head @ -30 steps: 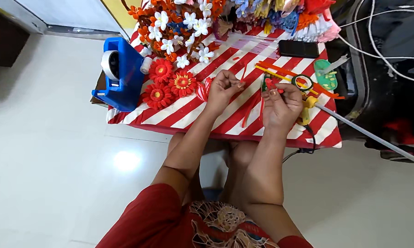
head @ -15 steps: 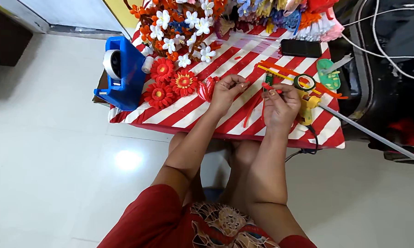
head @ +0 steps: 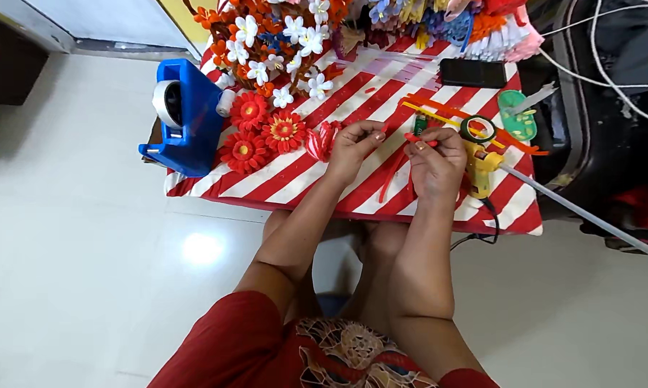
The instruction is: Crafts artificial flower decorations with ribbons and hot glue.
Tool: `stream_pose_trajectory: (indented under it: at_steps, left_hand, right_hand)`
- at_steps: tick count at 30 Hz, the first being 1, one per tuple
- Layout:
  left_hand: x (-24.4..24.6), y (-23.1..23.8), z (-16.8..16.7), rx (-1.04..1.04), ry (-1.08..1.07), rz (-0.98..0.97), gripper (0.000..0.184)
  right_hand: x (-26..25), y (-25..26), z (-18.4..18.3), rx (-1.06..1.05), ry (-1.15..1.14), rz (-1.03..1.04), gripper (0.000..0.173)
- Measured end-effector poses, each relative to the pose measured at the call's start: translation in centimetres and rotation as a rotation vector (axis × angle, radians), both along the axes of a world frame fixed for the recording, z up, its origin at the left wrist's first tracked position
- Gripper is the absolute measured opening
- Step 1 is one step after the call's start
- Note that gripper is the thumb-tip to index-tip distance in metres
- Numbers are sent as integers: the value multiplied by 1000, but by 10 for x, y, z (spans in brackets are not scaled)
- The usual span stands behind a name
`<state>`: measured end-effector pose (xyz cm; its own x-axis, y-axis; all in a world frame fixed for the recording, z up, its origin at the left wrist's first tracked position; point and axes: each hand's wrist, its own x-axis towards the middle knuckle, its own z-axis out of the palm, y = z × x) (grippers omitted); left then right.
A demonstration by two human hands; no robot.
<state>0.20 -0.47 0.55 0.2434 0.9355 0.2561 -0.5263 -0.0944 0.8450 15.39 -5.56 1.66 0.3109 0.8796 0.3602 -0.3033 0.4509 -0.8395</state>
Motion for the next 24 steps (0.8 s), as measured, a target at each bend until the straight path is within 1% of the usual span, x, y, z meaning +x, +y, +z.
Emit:
stream_pose_trajectory:
  at_steps: [3, 8, 17, 21, 24]
  left_hand:
    - [1, 0, -2, -9, -33, 4, 17]
    - [2, 2, -3, -10, -59, 26, 19]
    - [2, 2, -8, 116, -125, 27, 21]
    - [2, 2, -9, 147, -93, 45, 22]
    - [2, 2, -10, 162, -63, 59, 19]
  right_hand:
    - [-2, -3, 2, 10, -41, 2, 28]
    - [0, 1, -2, 4, -46, -15, 26]
    - [-4, -3, 2, -30, -63, -3, 26]
    - [-5, -3, 2, -24, -115, -52, 25]
    - [-4, -3, 1, -22, -118, -34, 25]
